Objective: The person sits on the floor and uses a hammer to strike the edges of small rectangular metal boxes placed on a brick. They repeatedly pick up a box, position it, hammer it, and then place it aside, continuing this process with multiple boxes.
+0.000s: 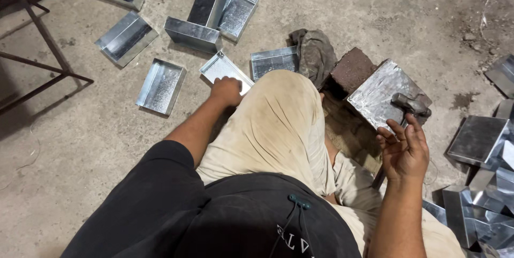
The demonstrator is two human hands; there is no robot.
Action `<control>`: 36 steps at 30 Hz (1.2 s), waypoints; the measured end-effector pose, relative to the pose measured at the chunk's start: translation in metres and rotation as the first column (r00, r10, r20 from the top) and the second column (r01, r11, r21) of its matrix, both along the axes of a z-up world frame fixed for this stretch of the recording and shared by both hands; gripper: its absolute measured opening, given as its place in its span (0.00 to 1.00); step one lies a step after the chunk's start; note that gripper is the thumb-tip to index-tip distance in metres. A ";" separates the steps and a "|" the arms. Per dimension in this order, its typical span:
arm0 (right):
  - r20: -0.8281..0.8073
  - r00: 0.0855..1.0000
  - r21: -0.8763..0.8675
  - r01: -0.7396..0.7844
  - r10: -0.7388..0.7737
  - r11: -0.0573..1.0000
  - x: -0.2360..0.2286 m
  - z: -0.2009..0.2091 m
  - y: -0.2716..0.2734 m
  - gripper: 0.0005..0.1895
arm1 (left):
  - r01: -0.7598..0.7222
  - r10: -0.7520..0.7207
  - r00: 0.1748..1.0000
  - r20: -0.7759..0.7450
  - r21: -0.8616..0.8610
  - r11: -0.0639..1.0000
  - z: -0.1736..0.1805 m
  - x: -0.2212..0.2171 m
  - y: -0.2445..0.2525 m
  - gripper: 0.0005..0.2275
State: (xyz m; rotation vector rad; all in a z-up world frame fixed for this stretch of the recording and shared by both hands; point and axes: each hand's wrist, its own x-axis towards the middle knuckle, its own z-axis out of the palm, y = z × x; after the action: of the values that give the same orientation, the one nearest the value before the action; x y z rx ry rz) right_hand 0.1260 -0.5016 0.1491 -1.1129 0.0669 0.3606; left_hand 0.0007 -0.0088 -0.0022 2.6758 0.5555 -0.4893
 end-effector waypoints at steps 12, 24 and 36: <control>0.008 0.988 -0.034 0.156 -0.156 0.987 -0.008 0.012 -0.023 0.18 | 0.100 -0.102 0.976 -0.191 -0.017 0.995 0.022 0.010 0.013 0.16; 0.221 0.966 -0.855 0.259 -0.137 0.450 0.026 -0.069 -0.065 0.44 | 0.300 -0.046 0.809 0.586 -0.344 0.890 0.282 0.075 -0.035 0.12; 0.119 0.971 -0.695 0.230 -0.207 0.681 -0.024 0.009 -0.035 0.32 | 0.441 -0.270 0.764 0.586 -0.170 0.881 0.170 0.165 -0.290 0.16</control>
State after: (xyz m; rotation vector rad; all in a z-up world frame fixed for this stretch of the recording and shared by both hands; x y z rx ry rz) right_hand 0.1021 -0.5371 0.1577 -1.8615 0.3348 0.0852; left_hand 0.1659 -0.2985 0.1682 2.4499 -0.2013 0.1178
